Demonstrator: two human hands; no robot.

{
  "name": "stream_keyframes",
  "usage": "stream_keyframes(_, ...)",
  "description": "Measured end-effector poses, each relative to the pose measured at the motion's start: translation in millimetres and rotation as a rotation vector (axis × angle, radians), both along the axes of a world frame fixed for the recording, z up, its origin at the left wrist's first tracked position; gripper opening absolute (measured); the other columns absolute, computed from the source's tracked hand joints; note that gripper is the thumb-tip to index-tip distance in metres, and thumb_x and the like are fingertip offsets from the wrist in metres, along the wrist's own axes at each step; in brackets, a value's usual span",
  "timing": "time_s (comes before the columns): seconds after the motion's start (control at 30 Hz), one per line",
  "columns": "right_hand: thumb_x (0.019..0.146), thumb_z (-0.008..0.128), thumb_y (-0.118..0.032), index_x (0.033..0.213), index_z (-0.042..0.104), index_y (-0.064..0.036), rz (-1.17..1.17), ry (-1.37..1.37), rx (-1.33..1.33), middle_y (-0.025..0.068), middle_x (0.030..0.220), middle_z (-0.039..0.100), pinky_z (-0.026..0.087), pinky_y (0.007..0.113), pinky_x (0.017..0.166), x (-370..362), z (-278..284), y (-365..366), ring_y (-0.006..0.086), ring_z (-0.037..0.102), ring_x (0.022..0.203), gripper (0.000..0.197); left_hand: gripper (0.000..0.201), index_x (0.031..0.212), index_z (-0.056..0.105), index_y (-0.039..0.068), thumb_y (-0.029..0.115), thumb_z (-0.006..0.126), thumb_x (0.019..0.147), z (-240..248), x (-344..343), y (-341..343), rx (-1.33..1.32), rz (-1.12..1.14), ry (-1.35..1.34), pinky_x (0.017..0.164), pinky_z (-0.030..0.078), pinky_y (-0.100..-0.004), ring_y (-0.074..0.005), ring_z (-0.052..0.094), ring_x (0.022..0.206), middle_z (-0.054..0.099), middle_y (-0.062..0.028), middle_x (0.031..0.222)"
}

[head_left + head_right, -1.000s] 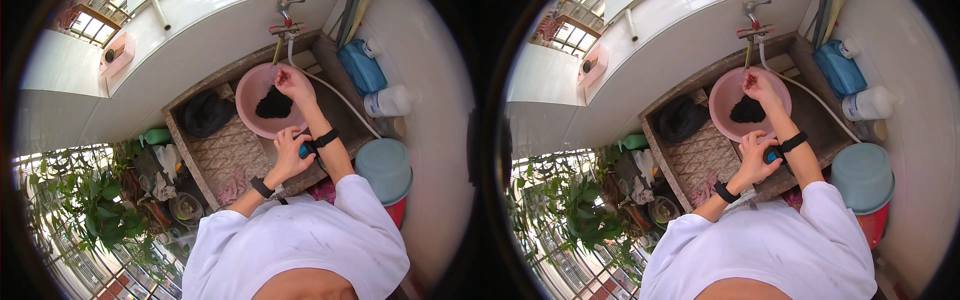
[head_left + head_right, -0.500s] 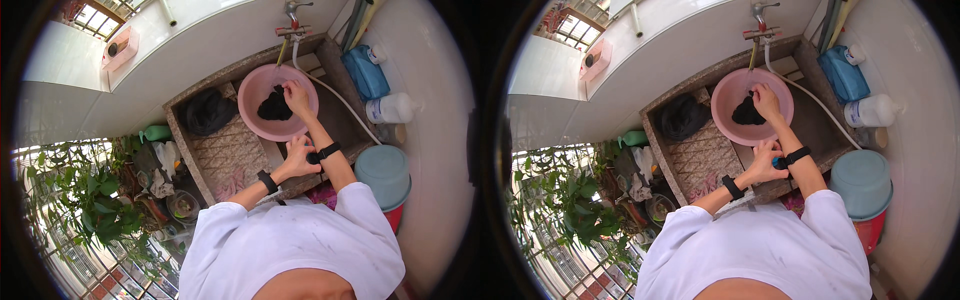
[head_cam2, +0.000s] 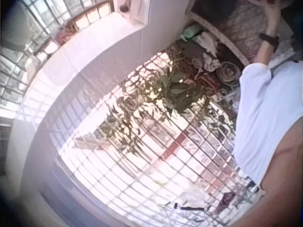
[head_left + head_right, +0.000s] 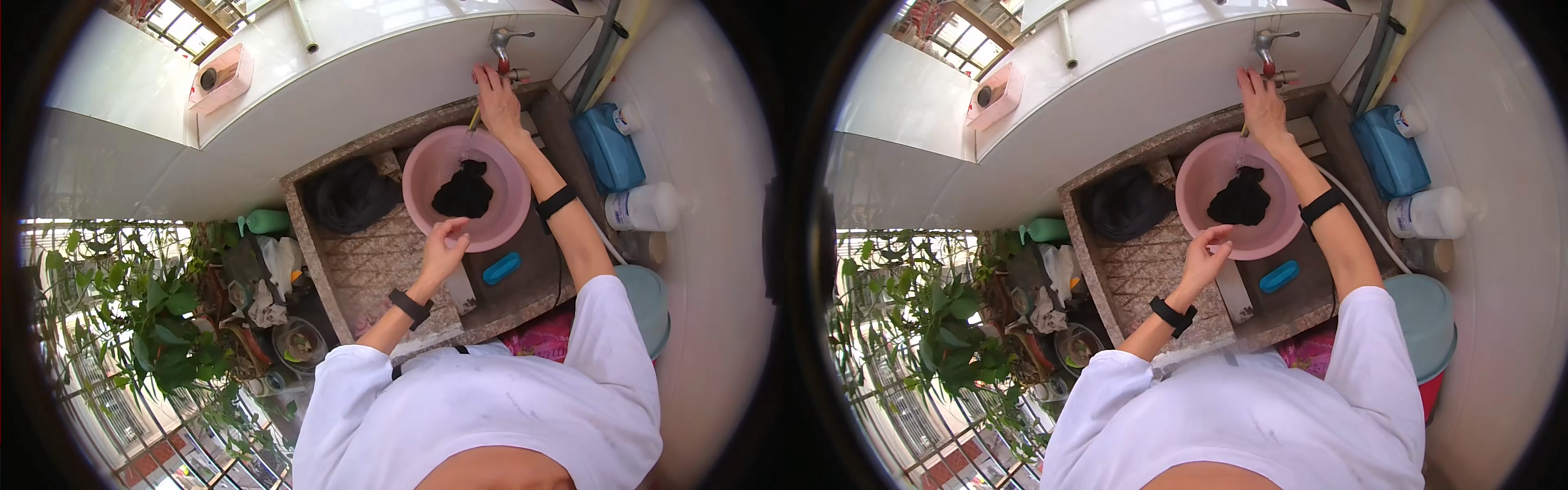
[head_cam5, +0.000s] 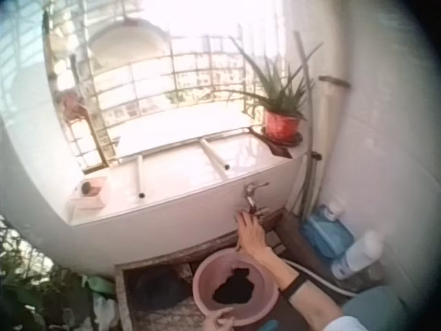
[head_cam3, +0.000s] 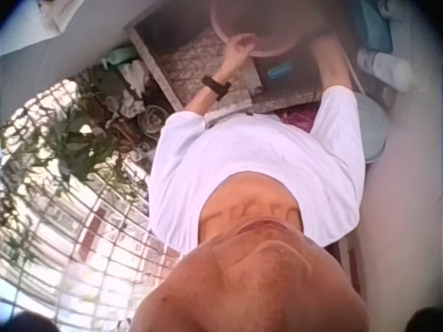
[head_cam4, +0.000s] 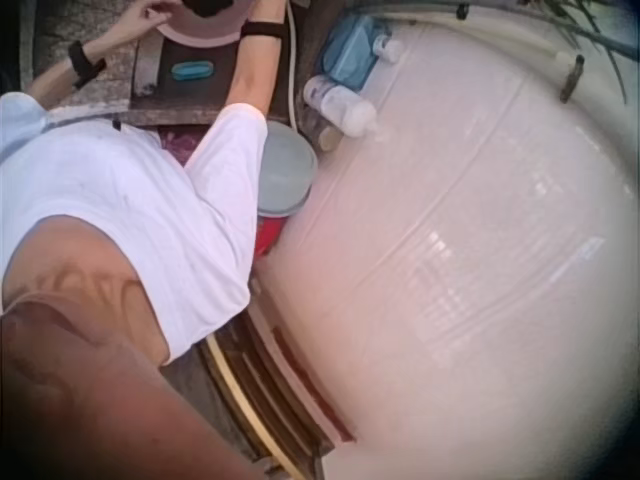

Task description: Hand-washing a dark garment in a basin using a scrub brush.

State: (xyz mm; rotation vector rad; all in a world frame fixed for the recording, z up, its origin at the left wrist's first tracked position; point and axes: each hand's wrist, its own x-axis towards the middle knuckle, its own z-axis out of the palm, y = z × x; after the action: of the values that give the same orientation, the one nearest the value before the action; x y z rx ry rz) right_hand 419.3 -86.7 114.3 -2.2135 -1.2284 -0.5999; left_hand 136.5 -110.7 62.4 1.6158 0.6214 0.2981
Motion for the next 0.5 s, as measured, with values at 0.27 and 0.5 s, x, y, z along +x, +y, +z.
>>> stream_keyframes(0.27, 0.075, 0.051, -0.004, 0.091, 0.050, -0.0104, 0.032, -0.133, 0.053, 0.0072, 0.090, 0.047, 0.048, 0.039, 0.066, 13, -8, 14, 0.0276, 0.053, 0.085, 0.018, 0.029, 0.110, 0.060, 0.005, 0.009, 0.056, 0.082, -6, 4, 73, -0.245, 0.235, -0.012, 0.071, 0.043, -0.0202, -0.0082, 0.054, 0.082, 0.061, -0.0022, 0.094)
stream_keyframes(0.5, 0.075, 0.053, -0.002, 0.121, 0.041, -0.0007, -0.074, -0.329, 0.023, 0.0147, 0.115, 0.042, 0.044, 0.039, 0.079, 12, -58, 9, 0.0315, 0.048, 0.091, 0.047, 0.026, 0.108, 0.059, 0.007, 0.007, 0.054, 0.082, 23, 47, 129, -0.520, 0.464, -0.080, 0.060, 0.040, -0.0191, -0.0047, 0.053, 0.072, 0.060, 0.0008, 0.089)
